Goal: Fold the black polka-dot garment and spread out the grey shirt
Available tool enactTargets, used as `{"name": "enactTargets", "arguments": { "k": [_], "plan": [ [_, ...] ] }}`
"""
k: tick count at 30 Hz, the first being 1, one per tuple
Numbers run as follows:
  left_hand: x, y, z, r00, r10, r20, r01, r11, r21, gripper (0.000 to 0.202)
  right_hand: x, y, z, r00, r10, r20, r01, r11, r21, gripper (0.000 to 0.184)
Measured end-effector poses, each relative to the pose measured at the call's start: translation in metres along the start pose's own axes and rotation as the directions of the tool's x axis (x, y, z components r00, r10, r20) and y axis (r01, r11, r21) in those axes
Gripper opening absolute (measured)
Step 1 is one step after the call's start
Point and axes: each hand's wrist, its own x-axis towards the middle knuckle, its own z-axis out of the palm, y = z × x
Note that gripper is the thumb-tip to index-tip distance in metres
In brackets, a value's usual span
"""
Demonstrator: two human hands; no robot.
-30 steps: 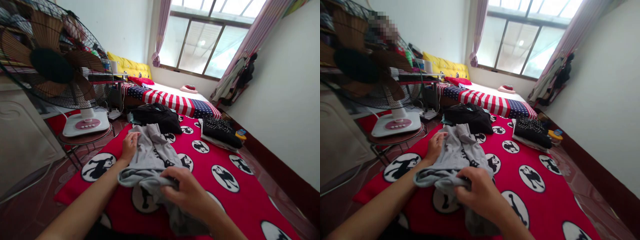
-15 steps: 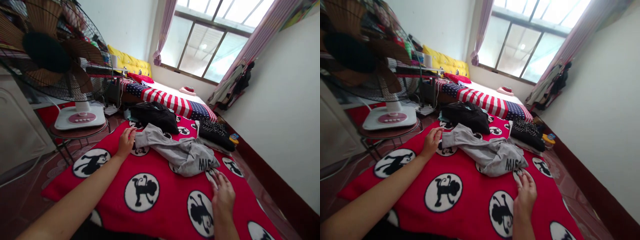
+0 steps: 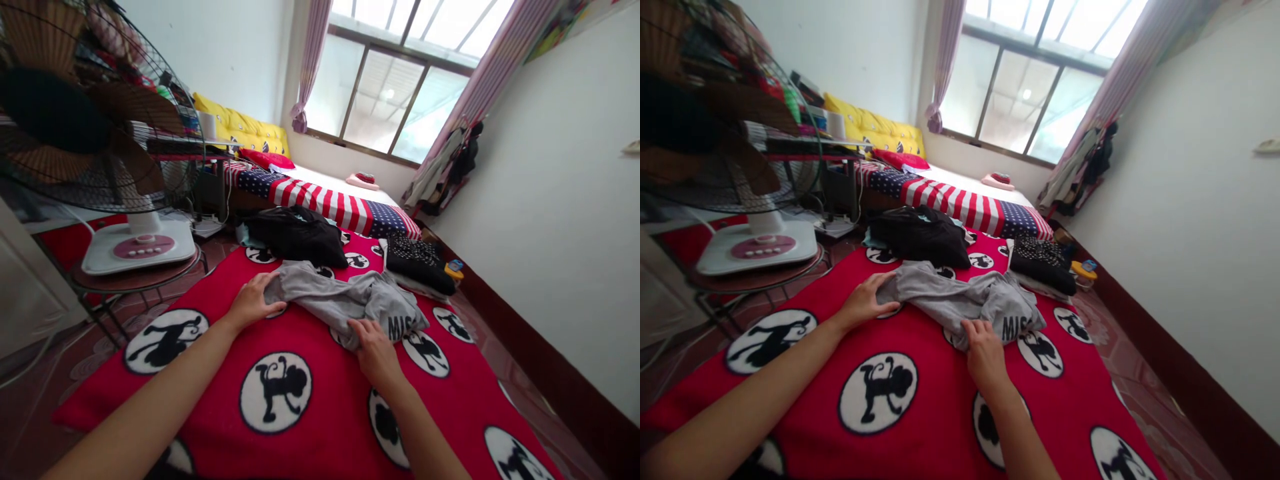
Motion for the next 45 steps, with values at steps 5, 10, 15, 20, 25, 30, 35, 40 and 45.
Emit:
{"name": "enactTargets", "arguments": {
  "k": [5, 10, 15, 20, 25, 30, 35, 40, 45],
  "plan": [
    [-0.001, 0.003, 0.000, 0.999, 0.024, 0.027, -0.025, 0.998, 0.064, 0.064, 0.012, 0.001, -0.022, 0.998, 0.057, 0.018, -0.058, 0.998, 0.007, 0.026],
    [-0.002, 0.003, 0.001, 0.999, 0.033, -0.005, -0.033, 0.999, 0.032, 0.066, 0.005, 0.004, -0.051, 0.863, 0.272, -0.426, 0.053, 0.789, 0.612, 0.009],
    [-0.001, 0.003, 0.000, 0.994, 0.108, 0.001, -0.107, 0.983, -0.151, 0.042, -0.027, 0.010, -0.056, 0.677, 0.681, -0.279, 0.134, 0.258, 0.957, 0.024],
    [0.003, 0.009, -0.002, 0.996, -0.087, -0.028, 0.054, 0.808, -0.587, 0.018, -0.056, 0.019, -0.058, 0.926, 0.372, 0.066, -0.160, 0.227, 0.961, 0.023],
    [0.004, 0.012, -0.008, 0.892, -0.449, 0.039, 0.245, 0.410, -0.878, 0.023, -0.072, 0.037, -0.060, 0.945, 0.230, 0.234, -0.292, 0.265, 0.919, 0.032],
    [0.014, 0.012, -0.019, 0.846, -0.444, 0.295, 0.436, 0.258, -0.862, 0.023, -0.084, 0.038, -0.039, 0.909, 0.103, 0.403, -0.392, 0.538, 0.746, 0.034],
    [0.073, 0.069, -0.034, 0.857, -0.067, 0.511, 0.506, 0.299, -0.809, 0.037, -0.091, 0.020, -0.023, 0.926, 0.101, 0.363, -0.333, 0.672, 0.661, 0.028],
    [0.136, 0.125, -0.016, 0.973, 0.163, 0.163, 0.081, 0.422, -0.903, 0.051, -0.091, 0.019, -0.022, 0.938, 0.098, 0.333, -0.289, 0.751, 0.594, 0.026],
    [0.104, 0.086, 0.025, 1.000, 0.030, 0.003, -0.027, 0.931, -0.365, 0.057, -0.103, 0.018, -0.018, 0.948, 0.093, 0.305, -0.259, 0.783, 0.566, 0.038]
  ]
}}
